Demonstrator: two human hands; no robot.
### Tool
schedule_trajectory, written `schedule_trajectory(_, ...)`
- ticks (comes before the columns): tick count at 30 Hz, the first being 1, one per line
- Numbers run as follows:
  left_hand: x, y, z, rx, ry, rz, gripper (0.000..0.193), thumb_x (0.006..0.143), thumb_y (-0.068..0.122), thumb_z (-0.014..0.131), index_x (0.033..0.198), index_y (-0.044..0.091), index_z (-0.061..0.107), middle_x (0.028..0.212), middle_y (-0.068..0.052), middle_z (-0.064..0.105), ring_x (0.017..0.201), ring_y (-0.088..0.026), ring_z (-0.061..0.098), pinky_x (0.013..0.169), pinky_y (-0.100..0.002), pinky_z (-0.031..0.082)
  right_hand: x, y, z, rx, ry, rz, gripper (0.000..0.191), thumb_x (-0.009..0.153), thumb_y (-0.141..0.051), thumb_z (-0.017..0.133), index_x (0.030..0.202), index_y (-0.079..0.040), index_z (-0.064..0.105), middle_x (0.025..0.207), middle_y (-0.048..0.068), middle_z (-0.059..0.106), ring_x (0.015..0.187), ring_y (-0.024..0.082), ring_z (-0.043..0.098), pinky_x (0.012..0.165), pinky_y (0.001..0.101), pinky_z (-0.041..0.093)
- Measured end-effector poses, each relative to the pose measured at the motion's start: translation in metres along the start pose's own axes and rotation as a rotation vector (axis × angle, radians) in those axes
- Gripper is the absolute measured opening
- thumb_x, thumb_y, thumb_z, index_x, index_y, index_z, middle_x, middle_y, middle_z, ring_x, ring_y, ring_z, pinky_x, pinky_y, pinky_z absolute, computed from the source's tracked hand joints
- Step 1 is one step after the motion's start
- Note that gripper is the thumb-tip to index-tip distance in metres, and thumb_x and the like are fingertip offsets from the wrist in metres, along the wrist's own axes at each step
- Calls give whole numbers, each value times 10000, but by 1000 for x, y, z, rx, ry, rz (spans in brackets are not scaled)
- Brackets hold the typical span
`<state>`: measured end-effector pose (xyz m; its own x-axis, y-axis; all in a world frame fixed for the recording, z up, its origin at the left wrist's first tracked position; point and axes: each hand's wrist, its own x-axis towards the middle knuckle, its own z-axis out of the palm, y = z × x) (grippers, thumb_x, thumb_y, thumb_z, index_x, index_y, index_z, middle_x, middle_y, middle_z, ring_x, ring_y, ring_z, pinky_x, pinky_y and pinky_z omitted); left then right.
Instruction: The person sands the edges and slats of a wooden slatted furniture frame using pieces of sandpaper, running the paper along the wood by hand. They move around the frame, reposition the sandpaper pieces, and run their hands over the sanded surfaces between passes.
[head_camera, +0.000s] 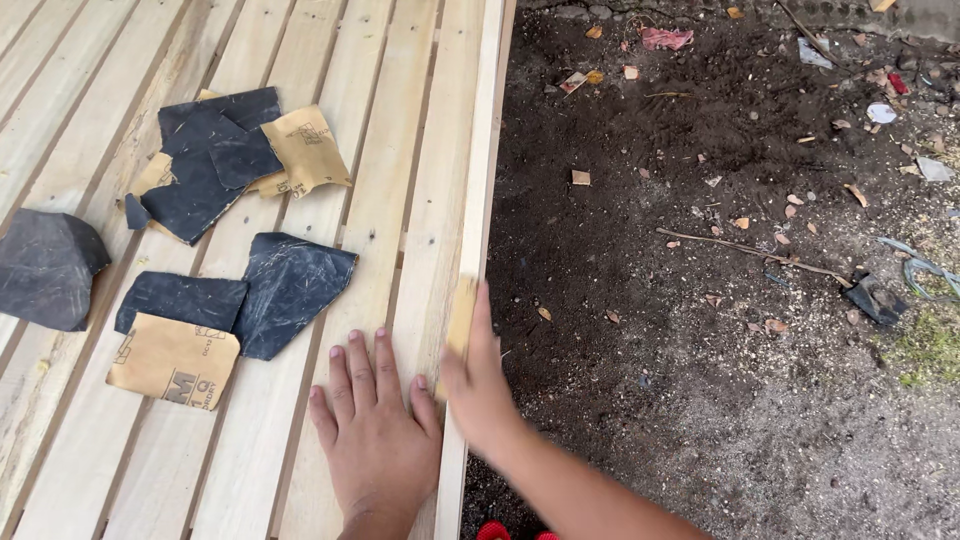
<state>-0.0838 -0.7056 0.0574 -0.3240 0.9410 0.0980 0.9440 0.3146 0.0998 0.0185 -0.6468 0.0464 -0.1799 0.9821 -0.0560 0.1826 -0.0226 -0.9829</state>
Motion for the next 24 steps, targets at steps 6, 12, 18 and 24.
schedule_trajectory(6, 0, -1, 1, -8, -8, 4, 681, 965, 447, 307, 1576, 152, 248, 1614, -115, 241, 1499, -296, 152, 1179, -529, 76, -25, 0, 5, 389, -51, 154, 754, 1014, -83, 378, 1632, -135, -51, 1717, 181, 112, 1573, 281, 198, 1251, 373, 192)
schedule_trajectory(12, -2, -2, 3, -12, 25, -4, 670, 972, 438, 324, 1576, 154, 262, 1619, -116, 269, 1503, -298, 191, 1194, -530, 92, 140, -20, -25, 318, -7, 131, 753, 1008, -90, 403, 1630, -227, 2, 1600, 212, 370, 1423, 307, 471, 1163, 404, 392)
schedule_trajectory(18, -2, -3, 6, -33, 87, 0, 668, 967, 429, 386, 1577, 168, 315, 1623, -115, 324, 1509, -305, 247, 1200, -541, 151, -26, 9, 5, 390, -100, 145, 826, 967, -185, 432, 1633, -57, -39, 1701, 232, 159, 1564, 332, 230, 1236, 419, 206)
schedule_trajectory(24, -5, -6, 10, -37, 106, -3, 670, 961, 419, 425, 1577, 162, 368, 1615, -128, 373, 1509, -317, 298, 1199, -560, 194, 5, 11, 2, 353, -55, 159, 756, 1045, -483, 185, 1635, -61, -32, 1741, 158, 18, 1594, 298, 48, 1256, 396, 89)
